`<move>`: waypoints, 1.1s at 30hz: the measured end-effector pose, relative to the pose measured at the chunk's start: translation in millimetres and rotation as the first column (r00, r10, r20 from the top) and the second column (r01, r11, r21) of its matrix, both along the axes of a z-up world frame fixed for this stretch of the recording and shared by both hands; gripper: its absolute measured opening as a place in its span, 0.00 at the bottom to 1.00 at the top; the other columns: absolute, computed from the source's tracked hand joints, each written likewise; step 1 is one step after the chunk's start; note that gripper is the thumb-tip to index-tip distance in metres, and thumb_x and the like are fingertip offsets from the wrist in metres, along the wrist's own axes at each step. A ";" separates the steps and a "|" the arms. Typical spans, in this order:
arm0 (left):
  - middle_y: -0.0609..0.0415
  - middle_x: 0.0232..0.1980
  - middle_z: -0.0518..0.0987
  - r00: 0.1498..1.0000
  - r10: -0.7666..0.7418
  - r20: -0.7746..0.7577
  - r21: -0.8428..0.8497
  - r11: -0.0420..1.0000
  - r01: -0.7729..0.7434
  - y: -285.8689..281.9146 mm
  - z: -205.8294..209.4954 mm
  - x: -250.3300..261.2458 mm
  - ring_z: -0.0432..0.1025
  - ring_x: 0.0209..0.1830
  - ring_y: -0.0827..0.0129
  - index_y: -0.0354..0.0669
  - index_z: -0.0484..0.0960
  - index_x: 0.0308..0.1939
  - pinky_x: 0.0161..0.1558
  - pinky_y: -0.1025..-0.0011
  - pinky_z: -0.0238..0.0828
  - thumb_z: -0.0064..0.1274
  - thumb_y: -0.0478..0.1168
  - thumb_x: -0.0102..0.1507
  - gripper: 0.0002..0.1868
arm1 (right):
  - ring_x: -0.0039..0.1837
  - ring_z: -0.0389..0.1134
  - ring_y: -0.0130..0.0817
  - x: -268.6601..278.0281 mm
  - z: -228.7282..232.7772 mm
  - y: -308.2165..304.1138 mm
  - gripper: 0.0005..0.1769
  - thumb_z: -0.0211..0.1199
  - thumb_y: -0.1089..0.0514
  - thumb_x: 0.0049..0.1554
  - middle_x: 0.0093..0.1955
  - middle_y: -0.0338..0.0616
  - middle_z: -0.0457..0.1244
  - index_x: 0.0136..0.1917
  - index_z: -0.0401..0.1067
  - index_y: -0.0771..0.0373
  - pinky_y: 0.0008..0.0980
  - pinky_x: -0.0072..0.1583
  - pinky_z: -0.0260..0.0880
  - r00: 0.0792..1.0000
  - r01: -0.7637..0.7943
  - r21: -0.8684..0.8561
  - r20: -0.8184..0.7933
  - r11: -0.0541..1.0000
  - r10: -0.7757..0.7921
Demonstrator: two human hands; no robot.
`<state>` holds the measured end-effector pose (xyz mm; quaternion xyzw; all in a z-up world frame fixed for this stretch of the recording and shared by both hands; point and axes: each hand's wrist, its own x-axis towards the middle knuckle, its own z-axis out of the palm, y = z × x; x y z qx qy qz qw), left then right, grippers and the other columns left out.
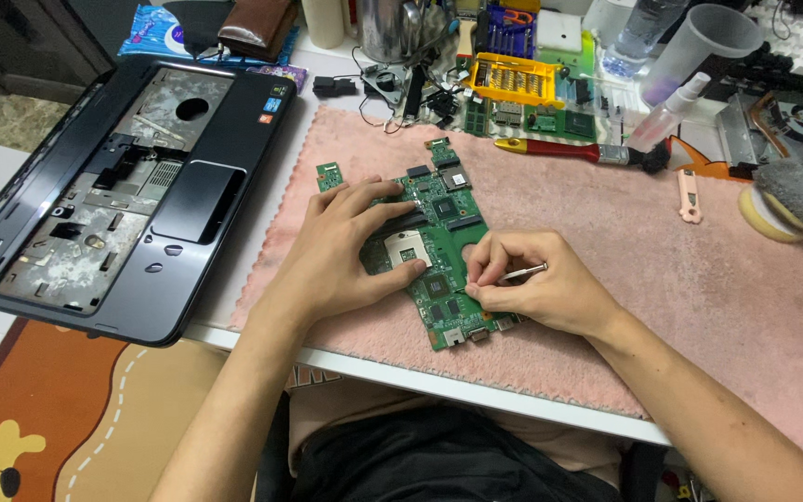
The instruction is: The person uses a small metal tool to carefully scrape or clean a specific area on a green laptop motherboard. The hands hold the board steady while the tool is applied to a small component near the center of the board.
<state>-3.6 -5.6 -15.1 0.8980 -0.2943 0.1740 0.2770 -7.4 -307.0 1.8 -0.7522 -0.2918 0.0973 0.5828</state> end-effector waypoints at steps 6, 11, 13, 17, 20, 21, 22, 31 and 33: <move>0.47 0.79 0.79 1.000 0.005 -0.011 -0.010 1.000 -0.005 0.2 3.4 -2.5 0.69 0.84 0.49 0.49 0.85 0.73 0.77 0.45 0.56 0.68 0.64 0.65 0.38 | 0.48 0.77 0.30 -2.3 6.3 0.3 0.12 0.80 0.68 0.57 0.45 0.43 0.75 0.38 0.78 0.59 0.38 0.74 0.82 0.999 0.039 -0.018 -0.025 0.999 -0.039; 0.46 0.79 0.78 0.999 0.002 -0.037 -0.020 1.000 -0.003 1.1 8.1 -3.4 0.68 0.84 0.46 0.47 0.84 0.74 0.79 0.44 0.56 0.69 0.66 0.65 0.40 | 0.48 0.75 0.24 -1.0 9.8 -4.3 0.12 0.81 0.67 0.56 0.45 0.38 0.76 0.40 0.77 0.59 0.33 0.65 0.77 0.994 0.089 -0.106 -0.061 0.990 -0.096; 0.46 0.79 0.78 0.998 0.003 -0.057 -0.024 1.000 -0.004 1.4 10.0 -2.6 0.69 0.84 0.45 0.48 0.83 0.74 0.80 0.44 0.55 0.70 0.66 0.64 0.41 | 0.45 0.74 0.19 0.3 12.8 -4.8 0.12 0.82 0.66 0.55 0.44 0.36 0.76 0.41 0.78 0.57 0.19 0.48 0.74 0.991 0.090 -0.189 -0.078 0.978 -0.107; 0.44 0.81 0.77 0.994 0.000 -0.107 -0.032 0.999 -0.004 3.2 16.1 -1.4 0.67 0.86 0.41 0.45 0.82 0.75 0.81 0.43 0.54 0.68 0.67 0.66 0.42 | 0.42 0.74 0.21 9.5 21.2 1.9 0.11 0.80 0.69 0.53 0.43 0.37 0.76 0.40 0.78 0.58 0.18 0.41 0.70 0.998 0.000 -0.205 0.061 0.979 0.013; 0.43 0.82 0.77 0.990 -0.003 -0.138 -0.026 1.000 -0.001 2.2 18.6 -1.5 0.67 0.86 0.42 0.44 0.82 0.75 0.82 0.42 0.54 0.66 0.67 0.68 0.41 | 0.38 0.71 0.24 17.2 30.0 10.1 0.07 0.76 0.69 0.54 0.40 0.38 0.74 0.42 0.80 0.60 0.22 0.42 0.70 0.979 -0.066 -0.264 0.170 0.962 0.113; 0.42 0.82 0.77 0.990 -0.001 -0.144 -0.015 1.000 -0.001 1.4 20.8 -2.0 0.67 0.87 0.43 0.44 0.81 0.75 0.81 0.42 0.54 0.64 0.67 0.68 0.41 | 0.36 0.69 0.27 19.5 33.7 13.1 0.05 0.75 0.68 0.56 0.39 0.39 0.73 0.45 0.82 0.62 0.25 0.43 0.72 0.959 -0.096 -0.286 0.230 0.953 0.165; 0.42 0.82 0.77 0.987 0.000 -0.159 -0.019 1.000 -0.003 1.4 20.1 -0.6 0.67 0.87 0.43 0.44 0.81 0.75 0.81 0.42 0.54 0.64 0.67 0.68 0.41 | 0.36 0.69 0.27 21.2 34.1 13.3 0.05 0.75 0.68 0.56 0.39 0.39 0.73 0.45 0.82 0.62 0.25 0.43 0.72 0.962 -0.102 -0.288 0.214 0.952 0.168; 0.41 0.83 0.76 0.977 0.017 -0.210 0.029 1.000 -0.012 -0.8 28.1 -1.2 0.67 0.88 0.41 0.44 0.81 0.76 0.83 0.42 0.53 0.62 0.66 0.72 0.38 | 0.27 0.61 0.19 14.4 32.8 1.3 0.06 0.75 0.60 0.57 0.39 0.31 0.74 0.48 0.85 0.52 0.19 0.33 0.64 0.970 -0.025 -0.452 0.204 0.892 0.131; 0.40 0.83 0.76 0.978 0.019 -0.206 0.033 0.999 -0.012 -0.8 28.3 -0.8 0.67 0.88 0.40 0.44 0.81 0.76 0.83 0.43 0.53 0.61 0.66 0.72 0.38 | 0.30 0.69 0.18 13.4 32.8 4.4 0.02 0.76 0.60 0.57 0.39 0.31 0.75 0.45 0.84 0.54 0.17 0.36 0.68 0.973 -0.014 -0.435 0.203 0.900 0.113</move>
